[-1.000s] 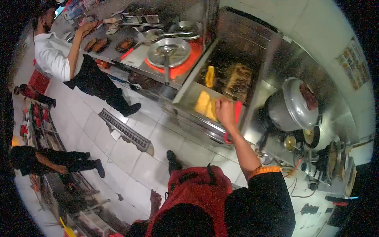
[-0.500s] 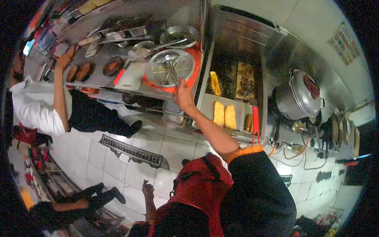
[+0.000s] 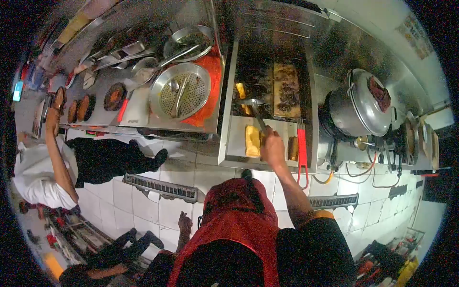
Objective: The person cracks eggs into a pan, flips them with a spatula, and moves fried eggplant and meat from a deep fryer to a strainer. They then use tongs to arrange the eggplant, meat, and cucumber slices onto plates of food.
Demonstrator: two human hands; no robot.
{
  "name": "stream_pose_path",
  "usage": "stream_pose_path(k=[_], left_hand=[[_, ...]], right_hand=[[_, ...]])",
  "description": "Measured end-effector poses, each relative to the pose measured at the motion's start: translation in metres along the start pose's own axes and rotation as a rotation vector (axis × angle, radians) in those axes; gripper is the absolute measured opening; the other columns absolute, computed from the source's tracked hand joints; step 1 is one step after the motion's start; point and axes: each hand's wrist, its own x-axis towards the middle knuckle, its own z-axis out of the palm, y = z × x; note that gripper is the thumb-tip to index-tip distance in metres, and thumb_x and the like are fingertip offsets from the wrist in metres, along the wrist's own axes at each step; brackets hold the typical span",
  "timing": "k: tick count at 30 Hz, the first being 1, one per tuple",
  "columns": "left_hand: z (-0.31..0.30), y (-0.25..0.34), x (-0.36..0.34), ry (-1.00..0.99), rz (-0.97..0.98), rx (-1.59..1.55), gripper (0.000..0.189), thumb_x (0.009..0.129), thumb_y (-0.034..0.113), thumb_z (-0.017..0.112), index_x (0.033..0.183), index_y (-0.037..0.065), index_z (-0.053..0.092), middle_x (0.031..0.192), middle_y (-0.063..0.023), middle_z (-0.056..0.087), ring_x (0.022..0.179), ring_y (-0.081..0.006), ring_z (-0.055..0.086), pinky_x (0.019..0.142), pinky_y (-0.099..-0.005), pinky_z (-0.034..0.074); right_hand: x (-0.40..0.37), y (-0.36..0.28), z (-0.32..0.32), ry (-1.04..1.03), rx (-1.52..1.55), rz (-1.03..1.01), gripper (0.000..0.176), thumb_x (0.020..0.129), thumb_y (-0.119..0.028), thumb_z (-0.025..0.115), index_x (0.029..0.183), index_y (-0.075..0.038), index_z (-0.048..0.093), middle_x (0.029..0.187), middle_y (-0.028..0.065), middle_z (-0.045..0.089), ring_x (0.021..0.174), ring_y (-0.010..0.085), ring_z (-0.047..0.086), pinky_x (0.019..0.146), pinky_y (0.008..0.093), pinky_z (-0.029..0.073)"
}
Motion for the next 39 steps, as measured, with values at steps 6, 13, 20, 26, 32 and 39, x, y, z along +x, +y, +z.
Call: stream_pose_path(k=[6,13,20,26,32,39], left_hand=[[0.031,0.040,0.015,-0.017,0.072,0.174,0.045,0.089,0.040,0.055,0.114,0.004,0.051,0.045,0.0050,0.034,0.035,-0.0077,0.031,0.035,-0.0230,0.024],[0.005,0.062,0.056,-0.249,-0.076,0.143,0.037,0.089,0.030,0.055,0.112,0.001,0.052,0.048,0.0031,0.037,0.037,-0.0090,0.034,0.036,-0.0231,0.029],[-0.020,0.096,0.093,-0.473,0.107,0.319,0.040,0.090,0.036,0.055,0.105,-0.001,0.055,0.048,0.0036,0.041,0.041,-0.0071,0.038,0.038,-0.0223,0.029],[-0.020,0.132,0.116,-0.536,-0.149,0.173,0.043,0.087,0.042,0.058,0.104,0.003,0.057,0.048,0.0050,0.040,0.041,-0.0079,0.039,0.038,-0.0233,0.030],[0.005,0.142,0.138,-0.535,0.021,0.304,0.034,0.089,0.037,0.054,0.101,0.006,0.060,0.051,0.0072,0.041,0.040,-0.0051,0.037,0.038,-0.0217,0.029],[0.076,0.181,0.091,-0.604,0.123,0.545,0.032,0.089,0.044,0.054,0.091,0.013,0.059,0.062,0.0079,0.042,0.050,-0.0053,0.038,0.046,-0.0213,0.030]], right_hand=[[0.033,0.018,0.043,-0.170,-0.153,0.029,0.025,0.084,-0.013,0.051,0.103,0.003,0.052,0.082,0.0300,0.058,0.075,0.0462,0.059,0.063,0.0532,0.048],[0.051,0.011,0.058,-0.188,-0.309,0.158,0.029,0.086,-0.020,0.047,0.081,0.004,0.063,0.082,0.0266,0.062,0.077,0.0421,0.063,0.070,0.0465,0.052],[0.048,0.015,0.074,-0.074,-0.324,0.112,0.024,0.087,-0.023,0.051,0.088,0.001,0.056,0.068,0.0262,0.060,0.067,0.0444,0.060,0.061,0.0524,0.048],[0.048,0.011,0.077,-0.047,-0.344,0.138,0.023,0.087,-0.023,0.051,0.086,0.000,0.056,0.070,0.0257,0.060,0.070,0.0438,0.061,0.061,0.0520,0.049],[0.046,-0.001,0.073,-0.118,-0.255,0.326,0.038,0.091,-0.035,0.043,0.083,-0.002,0.061,0.085,0.0261,0.061,0.083,0.0428,0.060,0.075,0.0495,0.048],[0.041,0.022,0.070,-0.075,-0.208,0.145,0.028,0.088,-0.024,0.049,0.084,0.001,0.062,0.075,0.0265,0.061,0.074,0.0432,0.061,0.065,0.0498,0.048]])
